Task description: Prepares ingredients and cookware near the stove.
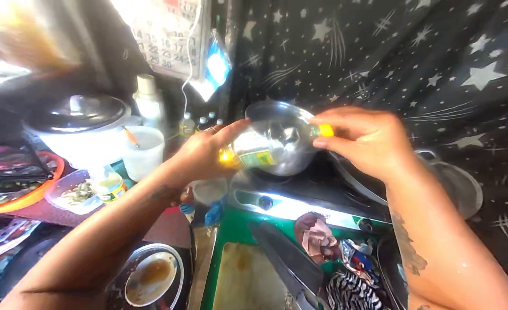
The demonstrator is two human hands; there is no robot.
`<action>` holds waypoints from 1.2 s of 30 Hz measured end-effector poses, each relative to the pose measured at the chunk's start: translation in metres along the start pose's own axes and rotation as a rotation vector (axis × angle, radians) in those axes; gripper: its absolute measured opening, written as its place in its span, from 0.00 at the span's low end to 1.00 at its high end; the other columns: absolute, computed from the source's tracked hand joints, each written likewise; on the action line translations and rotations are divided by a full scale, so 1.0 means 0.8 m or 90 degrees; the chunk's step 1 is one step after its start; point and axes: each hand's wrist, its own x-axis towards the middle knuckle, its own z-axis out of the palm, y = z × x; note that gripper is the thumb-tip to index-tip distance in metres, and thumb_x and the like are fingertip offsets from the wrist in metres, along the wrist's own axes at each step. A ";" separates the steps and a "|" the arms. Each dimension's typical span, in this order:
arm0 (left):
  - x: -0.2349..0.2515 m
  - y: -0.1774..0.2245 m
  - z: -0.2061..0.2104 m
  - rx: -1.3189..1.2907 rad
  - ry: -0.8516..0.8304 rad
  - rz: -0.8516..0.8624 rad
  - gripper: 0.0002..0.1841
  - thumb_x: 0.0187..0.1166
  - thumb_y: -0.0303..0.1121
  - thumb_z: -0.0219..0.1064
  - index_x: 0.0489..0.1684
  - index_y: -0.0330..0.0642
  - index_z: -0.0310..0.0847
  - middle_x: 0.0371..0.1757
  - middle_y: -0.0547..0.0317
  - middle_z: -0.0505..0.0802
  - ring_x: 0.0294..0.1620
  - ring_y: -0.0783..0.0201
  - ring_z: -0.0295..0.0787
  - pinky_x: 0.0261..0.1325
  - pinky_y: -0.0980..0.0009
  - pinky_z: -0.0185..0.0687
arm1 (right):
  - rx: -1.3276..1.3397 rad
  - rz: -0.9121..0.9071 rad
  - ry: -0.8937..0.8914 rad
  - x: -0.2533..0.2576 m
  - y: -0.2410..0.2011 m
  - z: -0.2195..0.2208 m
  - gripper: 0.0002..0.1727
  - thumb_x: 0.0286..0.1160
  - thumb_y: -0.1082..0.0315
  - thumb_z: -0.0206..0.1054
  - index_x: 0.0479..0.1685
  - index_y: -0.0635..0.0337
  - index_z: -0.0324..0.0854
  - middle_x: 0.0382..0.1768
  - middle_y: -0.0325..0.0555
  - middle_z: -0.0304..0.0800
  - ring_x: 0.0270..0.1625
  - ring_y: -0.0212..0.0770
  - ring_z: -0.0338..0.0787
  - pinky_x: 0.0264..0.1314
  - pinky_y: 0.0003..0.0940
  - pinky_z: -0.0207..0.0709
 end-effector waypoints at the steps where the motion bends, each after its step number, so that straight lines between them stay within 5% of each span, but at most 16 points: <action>1: 0.012 0.001 -0.005 -0.014 -0.027 -0.006 0.61 0.46 0.44 0.91 0.92 0.58 0.58 0.71 0.43 0.87 0.66 0.41 0.88 0.64 0.38 0.82 | -0.015 -0.028 0.025 -0.006 0.009 -0.008 0.16 0.70 0.71 0.77 0.57 0.63 0.91 0.60 0.46 0.92 0.58 0.31 0.93 0.61 0.23 0.89; 7: 0.057 -0.046 -0.012 0.089 -0.010 -0.060 0.61 0.46 0.46 0.91 0.93 0.62 0.56 0.69 0.38 0.86 0.63 0.35 0.87 0.59 0.32 0.81 | -0.052 -0.024 0.176 -0.063 0.055 -0.062 0.20 0.75 0.69 0.74 0.66 0.62 0.86 0.69 0.50 0.88 0.60 0.42 0.94 0.62 0.37 0.92; 10: 0.074 -0.069 -0.014 0.216 -0.048 -0.083 0.59 0.49 0.43 0.90 0.92 0.64 0.57 0.66 0.35 0.87 0.62 0.31 0.86 0.58 0.30 0.78 | -0.018 0.046 0.197 -0.108 0.070 -0.057 0.19 0.76 0.65 0.74 0.66 0.58 0.88 0.64 0.47 0.91 0.54 0.40 0.96 0.54 0.35 0.94; 18: 0.100 -0.098 -0.008 0.378 -0.111 -0.135 0.59 0.49 0.33 0.89 0.92 0.70 0.59 0.65 0.31 0.86 0.66 0.26 0.81 0.60 0.28 0.73 | 0.030 0.157 0.137 -0.190 0.072 -0.020 0.19 0.77 0.68 0.73 0.67 0.45 0.88 0.69 0.33 0.90 0.58 0.30 0.94 0.59 0.26 0.91; 26: 0.121 -0.122 -0.006 0.457 -0.145 -0.099 0.53 0.59 0.35 0.86 0.91 0.72 0.59 0.64 0.28 0.85 0.64 0.25 0.81 0.64 0.30 0.70 | 0.063 0.211 0.123 -0.210 0.080 0.005 0.21 0.77 0.70 0.74 0.69 0.46 0.88 0.68 0.34 0.90 0.59 0.30 0.94 0.61 0.27 0.90; 36: 0.154 -0.111 0.000 0.498 -0.205 -0.108 0.55 0.60 0.29 0.83 0.92 0.77 0.55 0.66 0.31 0.83 0.65 0.27 0.80 0.65 0.33 0.69 | 0.074 0.233 0.105 -0.208 0.091 0.020 0.20 0.76 0.72 0.74 0.67 0.48 0.88 0.69 0.35 0.90 0.59 0.30 0.94 0.60 0.26 0.90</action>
